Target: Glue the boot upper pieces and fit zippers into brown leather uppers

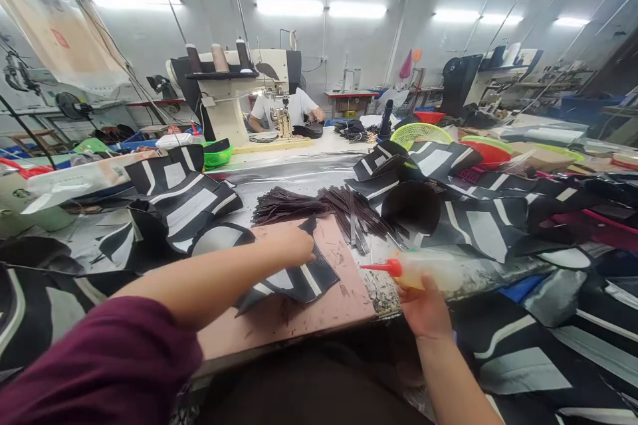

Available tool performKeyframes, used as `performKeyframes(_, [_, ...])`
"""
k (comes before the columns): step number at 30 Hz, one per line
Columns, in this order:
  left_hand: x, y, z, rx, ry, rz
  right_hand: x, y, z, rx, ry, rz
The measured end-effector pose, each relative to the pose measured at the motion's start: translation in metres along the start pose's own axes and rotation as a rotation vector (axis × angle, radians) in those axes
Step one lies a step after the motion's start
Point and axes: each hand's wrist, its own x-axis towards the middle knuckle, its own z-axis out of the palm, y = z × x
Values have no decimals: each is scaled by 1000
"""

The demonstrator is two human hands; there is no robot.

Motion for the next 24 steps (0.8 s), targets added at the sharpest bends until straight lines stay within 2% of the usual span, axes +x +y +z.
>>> performKeyframes(2, [10,14,2,18,-59,-44,7,4,15,-62,5,-58])
performKeyframes(5, [13,23,15,27,-125,-97,24,18,41,-299,-52,-200])
performKeyframes(10, [9,15,29,8,-174,-100,53,54,88,-553,-168,-254])
performKeyframes(13, [10,13,30,3,-202,-93,64,70,106,-698,-192,-294])
performKeyframes(18, [15,12,36,-14,-206,-86,75,79,106,-875,-142,-368])
performKeyframes(24, [18,11,43,-16,-197,-73,79,86,97,-933,-148,-438])
